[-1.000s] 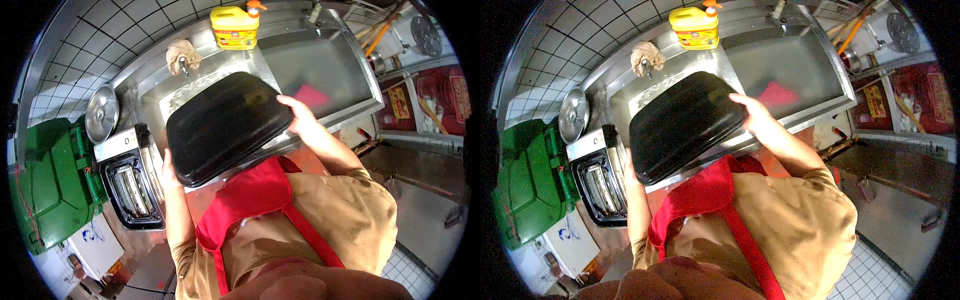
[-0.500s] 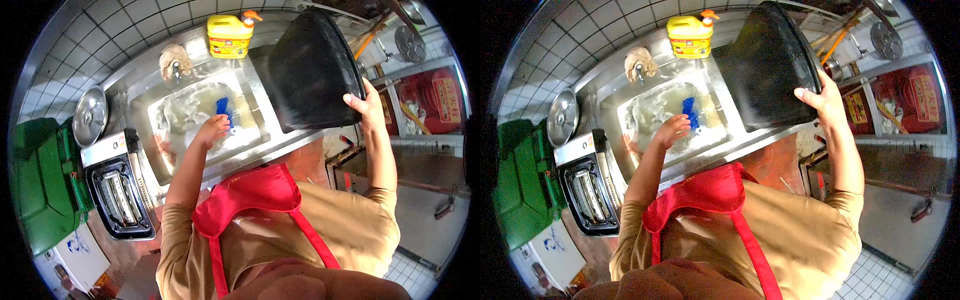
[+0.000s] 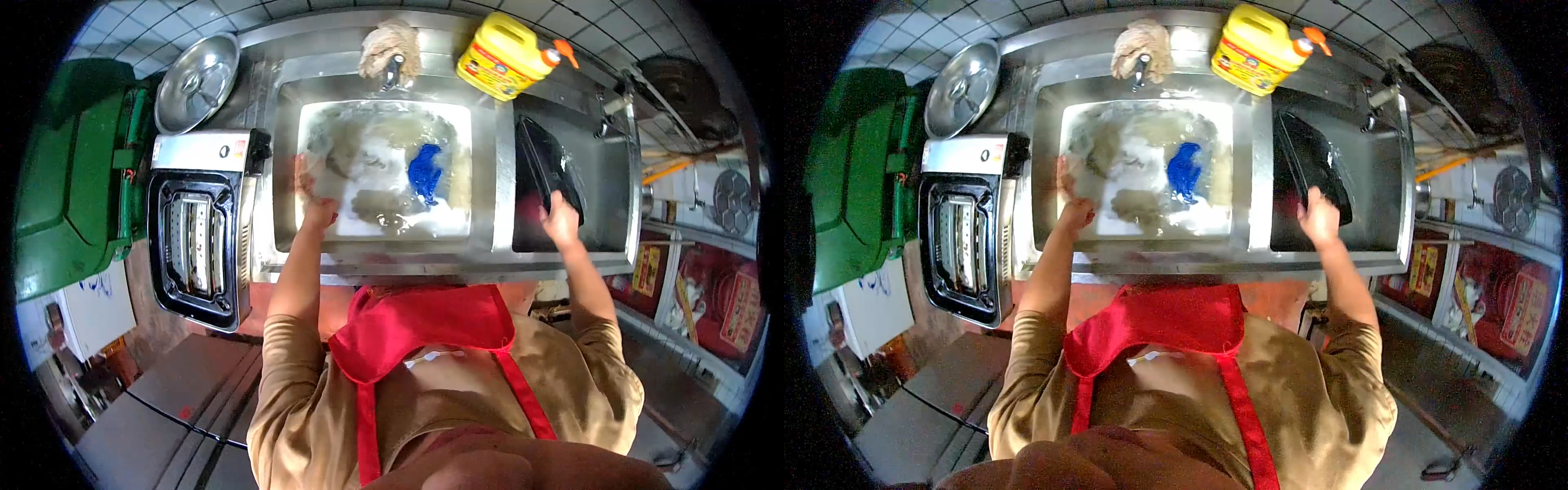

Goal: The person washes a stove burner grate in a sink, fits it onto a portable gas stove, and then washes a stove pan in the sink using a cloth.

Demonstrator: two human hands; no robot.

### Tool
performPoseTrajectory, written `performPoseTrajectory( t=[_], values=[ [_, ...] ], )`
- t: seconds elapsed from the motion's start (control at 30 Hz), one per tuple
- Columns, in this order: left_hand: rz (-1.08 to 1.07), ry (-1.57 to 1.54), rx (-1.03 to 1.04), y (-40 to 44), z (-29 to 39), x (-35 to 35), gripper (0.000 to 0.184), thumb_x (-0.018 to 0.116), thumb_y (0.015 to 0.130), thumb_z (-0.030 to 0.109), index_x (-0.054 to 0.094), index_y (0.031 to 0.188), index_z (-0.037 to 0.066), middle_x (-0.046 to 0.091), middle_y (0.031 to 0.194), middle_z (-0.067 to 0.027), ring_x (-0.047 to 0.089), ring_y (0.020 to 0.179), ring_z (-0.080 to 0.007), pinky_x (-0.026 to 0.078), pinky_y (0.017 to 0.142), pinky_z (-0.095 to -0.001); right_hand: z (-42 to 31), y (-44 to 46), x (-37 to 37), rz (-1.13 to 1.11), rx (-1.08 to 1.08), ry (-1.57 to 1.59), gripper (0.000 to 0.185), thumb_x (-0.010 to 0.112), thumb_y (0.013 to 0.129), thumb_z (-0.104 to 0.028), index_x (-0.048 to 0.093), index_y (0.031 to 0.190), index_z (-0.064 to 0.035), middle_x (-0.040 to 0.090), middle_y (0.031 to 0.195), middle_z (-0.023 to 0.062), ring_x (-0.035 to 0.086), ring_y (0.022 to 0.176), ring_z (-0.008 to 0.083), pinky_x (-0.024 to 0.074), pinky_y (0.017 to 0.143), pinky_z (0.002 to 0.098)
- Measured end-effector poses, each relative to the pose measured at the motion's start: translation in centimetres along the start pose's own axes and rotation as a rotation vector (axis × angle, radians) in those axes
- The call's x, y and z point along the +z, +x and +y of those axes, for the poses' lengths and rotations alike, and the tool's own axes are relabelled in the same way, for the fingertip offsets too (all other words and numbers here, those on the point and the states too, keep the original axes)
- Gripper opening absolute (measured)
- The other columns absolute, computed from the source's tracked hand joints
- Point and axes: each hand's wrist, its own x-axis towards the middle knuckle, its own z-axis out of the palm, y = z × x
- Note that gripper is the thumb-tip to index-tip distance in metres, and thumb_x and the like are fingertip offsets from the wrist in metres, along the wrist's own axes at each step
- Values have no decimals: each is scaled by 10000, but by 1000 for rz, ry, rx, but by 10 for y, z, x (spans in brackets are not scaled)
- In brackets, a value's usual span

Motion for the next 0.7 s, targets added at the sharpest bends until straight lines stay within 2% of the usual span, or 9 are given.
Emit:
performPoseTrajectory(
  t=[0.13, 0.17, 0.2, 0.27, 0.33, 0.4, 0.43, 0.53, 0.7],
  values=[
    [57, 456, 45, 63, -59, 0, 288, 589, 781, 304, 621, 973, 92, 641, 868, -106, 621, 760, -246, 494, 673, -348, -2, 7, 58, -223, 77, 64, 334, 668, 733, -182, 435, 916, -28, 594, 787, 196, 589, 760, 381, 474, 680, 460],
    [83, 462, -12, 70, -60, 2, 318, 582, 780, 336, 622, 986, 98, 650, 910, -136, 633, 816, -282, 496, 720, -374, -10, 15, 59, -236, 94, 207, 305, 636, 750, -141, 446, 958, -23, 577, 917, 202, 558, 915, 368, 447, 788, 448],
    [87, 485, 37, 74, -64, 3, 342, 573, 777, 352, 614, 1008, 104, 641, 933, -154, 619, 856, -303, 482, 760, -388, -24, 21, 63, 61, -16, 222, 304, 618, 749, -89, 471, 1001, -3, 577, 929, 191, 546, 936, 365, 450, 798, 421],
    [96, 531, 132, 59, -44, 17, 392, 554, 769, 384, 600, 1051, 117, 623, 977, -190, 592, 938, -345, 452, 841, -418, -75, 50, 30, 255, -317, 335, 325, 603, 749, -68, 499, 1051, -7, 573, 975, 186, 544, 939, 361, 449, 822, 404],
    [28, 743, 170, 49, -20, 25, 385, 533, 777, 331, 571, 1089, 109, 547, 1139, -190, 532, 1045, -353, 437, 888, -404, -128, 63, 36, 56, -402, 508, 325, 603, 741, -57, 527, 1056, -31, 570, 1004, 178, 554, 936, 341, 448, 835, 411],
    [-57, 1159, 294, 73, -33, 30, 423, 520, 783, 324, 530, 1145, 106, 483, 1226, -199, 485, 1109, -369, 419, 922, -402, -171, 74, 89, -332, -337, 684, 478, 603, 759, -75, 462, 1215, -63, 485, 1215, 196, 472, 1118, 361, 394, 940, 384],
    [201, 816, -7, 48, 8, 37, 473, 544, 791, 281, 451, 1216, 95, 415, 1273, -209, 429, 1158, -384, 391, 954, -412, -198, 81, 104, -430, -272, 576, 529, 598, 784, -138, 405, 1273, -77, 380, 1307, 200, 391, 1192, 371, 348, 983, 403],
    [690, 978, 172, 51, 6, 43, 536, 576, 782, 221, 379, 1261, 85, 425, 1254, -220, 436, 1152, -382, 376, 965, -429, -253, 99, 168, -661, -148, 312, 670, 569, 831, -326, 259, 1380, -101, 69, 1473, 179, 148, 1326, 412, 198, 1062, 493],
    [375, 784, -133, 104, -26, 16, 365, 502, 840, 161, 457, 1181, 39, 518, 1170, -230, 531, 1050, -361, 426, 905, -410, -270, 109, 202, -819, -418, -59, 514, 447, 876, -313, 363, 1343, -114, 229, 1435, 155, 233, 1299, 379, 173, 1037, 555]
  ],
)
